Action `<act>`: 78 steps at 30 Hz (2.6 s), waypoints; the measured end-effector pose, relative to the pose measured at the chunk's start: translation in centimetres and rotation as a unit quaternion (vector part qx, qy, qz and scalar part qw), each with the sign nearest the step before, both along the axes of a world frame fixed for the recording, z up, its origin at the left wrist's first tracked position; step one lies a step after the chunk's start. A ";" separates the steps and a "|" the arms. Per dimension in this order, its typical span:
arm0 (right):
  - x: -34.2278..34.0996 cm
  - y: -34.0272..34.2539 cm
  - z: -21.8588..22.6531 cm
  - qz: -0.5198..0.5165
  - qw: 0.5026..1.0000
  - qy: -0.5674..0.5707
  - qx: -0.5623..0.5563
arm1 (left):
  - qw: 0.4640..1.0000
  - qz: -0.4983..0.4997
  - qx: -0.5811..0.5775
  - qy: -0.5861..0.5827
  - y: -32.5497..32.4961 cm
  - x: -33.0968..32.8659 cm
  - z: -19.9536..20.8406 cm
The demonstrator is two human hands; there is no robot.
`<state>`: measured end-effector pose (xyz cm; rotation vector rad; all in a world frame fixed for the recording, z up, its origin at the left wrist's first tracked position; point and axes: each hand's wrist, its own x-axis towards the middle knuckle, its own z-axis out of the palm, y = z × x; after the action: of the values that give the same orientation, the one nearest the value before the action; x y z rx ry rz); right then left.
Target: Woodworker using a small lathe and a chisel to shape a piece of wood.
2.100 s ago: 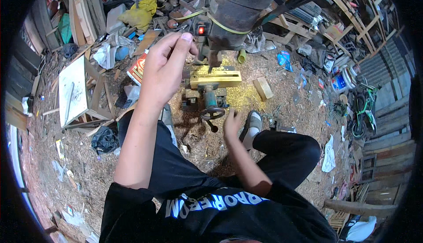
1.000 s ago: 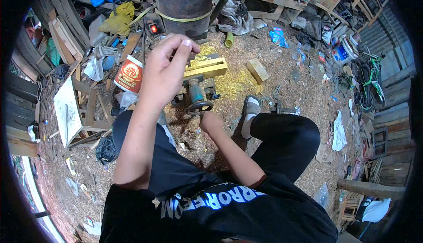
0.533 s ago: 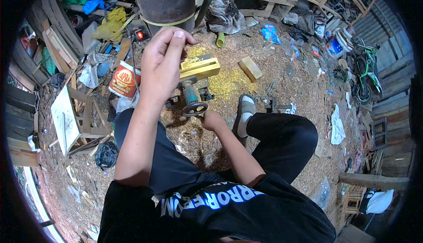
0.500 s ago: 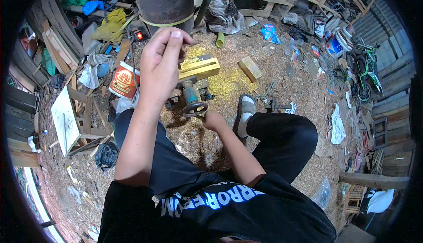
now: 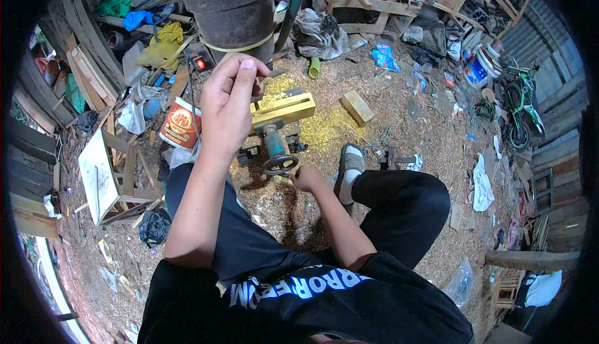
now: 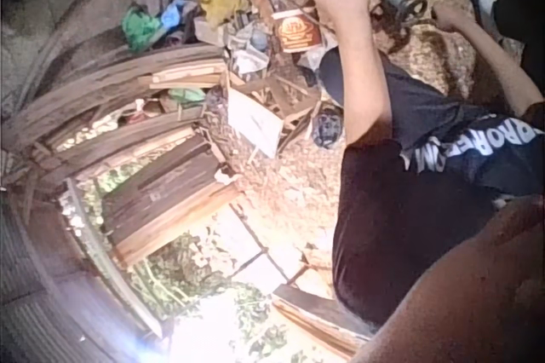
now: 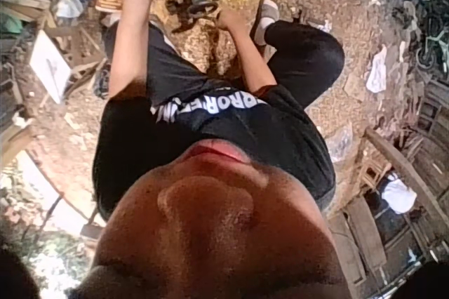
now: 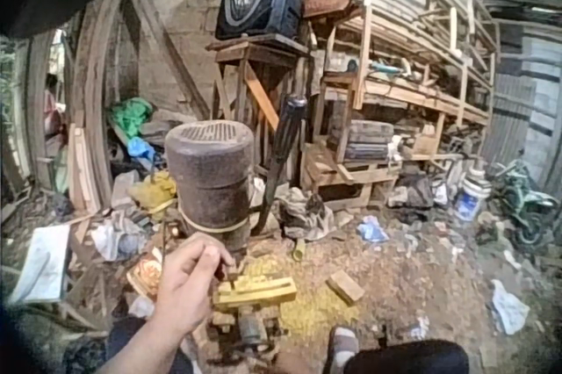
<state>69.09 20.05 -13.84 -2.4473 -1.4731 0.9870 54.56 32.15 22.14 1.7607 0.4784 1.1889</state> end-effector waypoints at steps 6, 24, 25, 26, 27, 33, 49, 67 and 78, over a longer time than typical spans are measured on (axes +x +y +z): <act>-2.3 0.3 4.0 -0.027 0.999 -0.009 -0.029 | 1.000 -0.003 -0.009 -0.027 -0.3 0.7 0.2; 0.4 2.8 5.1 -0.156 0.987 0.037 0.028 | 0.997 -0.026 0.075 -0.004 -0.3 3.0 0.0; 0.6 3.2 8.1 -0.207 0.975 0.033 0.070 | 0.998 -0.022 0.060 -0.006 -0.4 3.1 -0.3; 1.7 3.9 9.9 -0.249 0.955 0.024 0.160 | 0.998 -0.020 0.059 -0.005 -0.6 3.1 -0.1; 2.5 4.5 12.1 -0.288 0.925 0.016 0.248 | 0.998 -0.021 0.058 -0.005 -0.6 3.2 -0.1; 5.9 9.2 31.5 -0.183 0.687 0.235 0.663 | 0.999 -0.031 0.019 -0.011 -0.1 3.2 -0.7; 3.6 9.3 49.7 0.006 0.583 0.354 0.731 | 0.947 -0.083 -0.296 -0.092 0.0 7.9 -3.4; -1.5 -4.5 35.4 -0.164 0.776 0.227 0.565 | 0.963 -0.074 0.156 0.206 -0.4 5.7 -5.9; 0.9 -0.6 43.6 -0.264 0.922 0.278 -0.060 | 0.979 0.037 0.138 0.147 -0.3 3.7 -1.7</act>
<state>69.99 19.44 29.73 -2.1672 -0.5489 1.4841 58.22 31.88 20.46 2.1920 0.5753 1.0902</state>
